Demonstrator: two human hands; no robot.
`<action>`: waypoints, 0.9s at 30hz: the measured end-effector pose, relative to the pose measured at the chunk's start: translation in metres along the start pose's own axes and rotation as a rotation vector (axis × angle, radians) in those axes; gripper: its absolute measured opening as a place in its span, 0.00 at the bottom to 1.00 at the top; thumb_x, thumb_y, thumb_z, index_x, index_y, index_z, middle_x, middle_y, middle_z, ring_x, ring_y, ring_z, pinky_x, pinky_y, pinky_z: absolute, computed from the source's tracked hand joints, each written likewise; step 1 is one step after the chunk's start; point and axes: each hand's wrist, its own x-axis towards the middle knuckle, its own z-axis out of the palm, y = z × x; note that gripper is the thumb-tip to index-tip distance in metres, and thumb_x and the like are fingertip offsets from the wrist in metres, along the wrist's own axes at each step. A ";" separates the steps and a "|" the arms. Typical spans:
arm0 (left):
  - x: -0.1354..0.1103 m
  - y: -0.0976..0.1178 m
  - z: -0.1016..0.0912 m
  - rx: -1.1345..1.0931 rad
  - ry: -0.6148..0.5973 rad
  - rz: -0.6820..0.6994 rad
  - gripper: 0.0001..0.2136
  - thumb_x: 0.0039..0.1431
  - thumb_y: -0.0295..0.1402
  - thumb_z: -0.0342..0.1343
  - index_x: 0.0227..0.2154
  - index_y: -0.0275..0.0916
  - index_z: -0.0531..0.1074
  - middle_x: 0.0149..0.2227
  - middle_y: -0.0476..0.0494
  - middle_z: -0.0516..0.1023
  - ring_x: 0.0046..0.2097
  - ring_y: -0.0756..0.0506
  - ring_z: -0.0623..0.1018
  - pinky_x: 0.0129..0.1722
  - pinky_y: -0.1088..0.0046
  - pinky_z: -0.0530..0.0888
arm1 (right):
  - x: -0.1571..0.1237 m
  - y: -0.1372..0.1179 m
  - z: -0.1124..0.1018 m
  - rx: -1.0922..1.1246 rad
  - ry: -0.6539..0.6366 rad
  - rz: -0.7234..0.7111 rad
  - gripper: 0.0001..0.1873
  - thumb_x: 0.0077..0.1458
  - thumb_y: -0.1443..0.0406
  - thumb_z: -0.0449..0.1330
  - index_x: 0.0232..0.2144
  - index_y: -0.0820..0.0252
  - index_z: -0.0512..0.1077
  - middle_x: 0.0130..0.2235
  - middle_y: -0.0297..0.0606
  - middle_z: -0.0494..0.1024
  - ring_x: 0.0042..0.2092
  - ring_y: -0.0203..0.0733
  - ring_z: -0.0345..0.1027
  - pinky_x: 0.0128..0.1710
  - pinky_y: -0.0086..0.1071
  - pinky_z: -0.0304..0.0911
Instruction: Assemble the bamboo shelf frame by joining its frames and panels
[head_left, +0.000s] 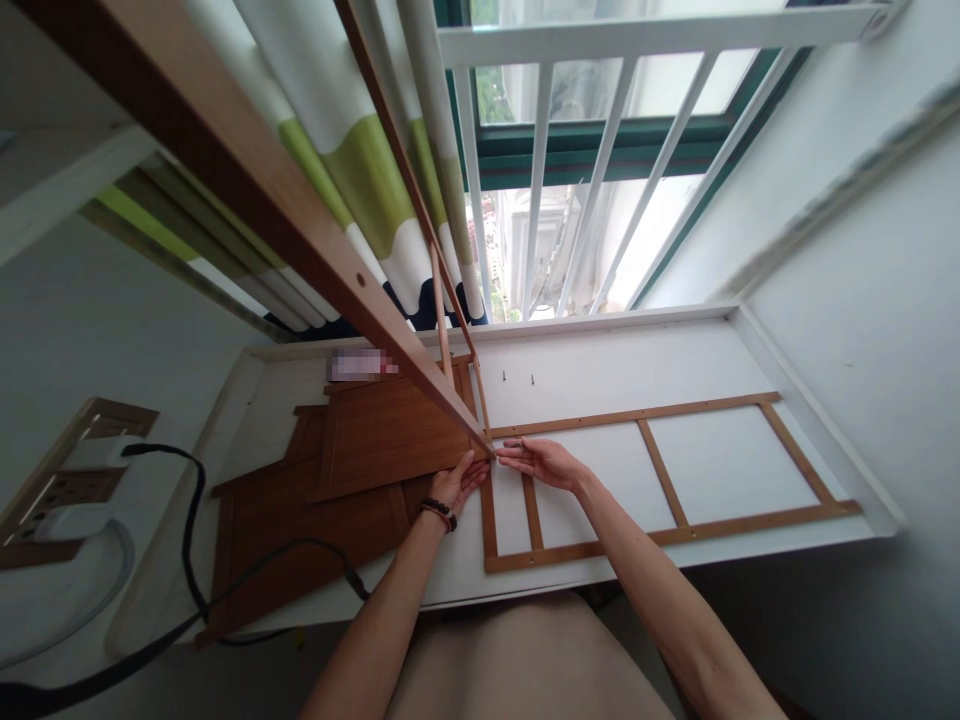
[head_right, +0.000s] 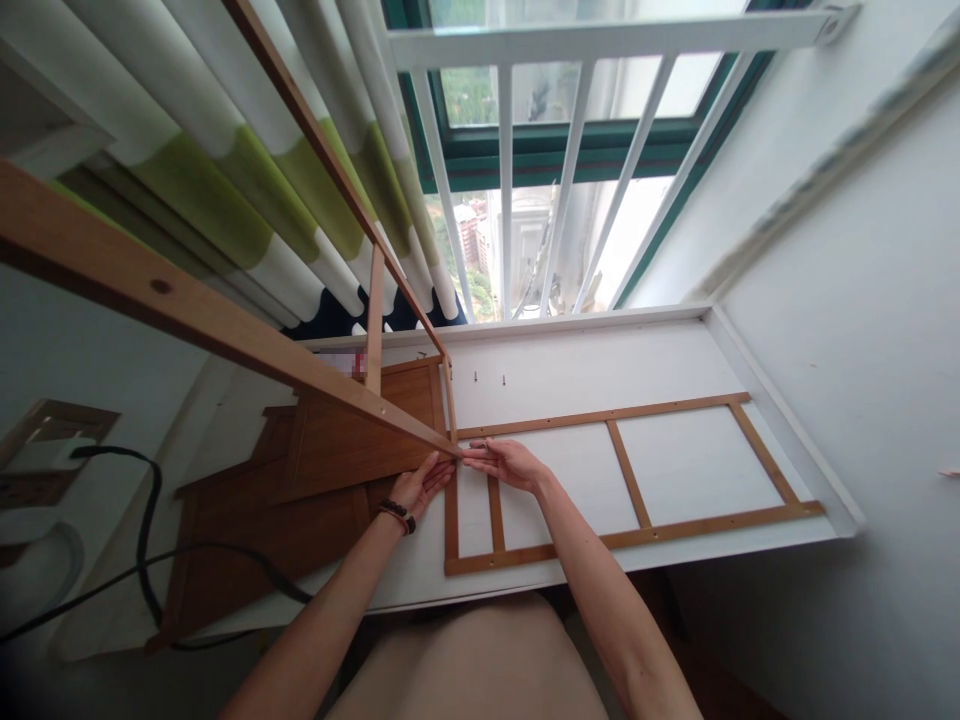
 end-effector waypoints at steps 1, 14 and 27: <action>-0.001 0.000 0.001 -0.002 0.003 -0.002 0.11 0.47 0.31 0.61 0.31 0.26 0.73 0.33 0.31 0.78 0.33 0.45 0.79 0.38 0.72 0.76 | 0.000 0.001 0.000 -0.011 0.005 -0.011 0.13 0.55 0.65 0.53 0.41 0.66 0.68 0.47 0.49 0.73 0.47 0.40 0.69 0.50 0.34 0.61; 0.002 0.000 0.000 -0.009 0.032 -0.014 0.11 0.46 0.31 0.61 0.30 0.25 0.72 0.31 0.31 0.78 0.32 0.45 0.79 0.38 0.71 0.76 | 0.029 0.014 0.001 -0.289 0.382 -0.154 0.19 0.46 0.53 0.59 0.26 0.67 0.71 0.17 0.31 0.69 0.16 0.26 0.59 0.13 0.20 0.53; 0.002 -0.001 0.000 -0.011 0.003 -0.006 0.11 0.46 0.31 0.61 0.30 0.26 0.73 0.32 0.31 0.78 0.33 0.44 0.79 0.37 0.71 0.76 | 0.012 0.022 -0.004 -0.185 0.251 -0.137 0.18 0.47 0.57 0.60 0.38 0.64 0.72 0.32 0.40 0.76 0.31 0.33 0.71 0.33 0.26 0.68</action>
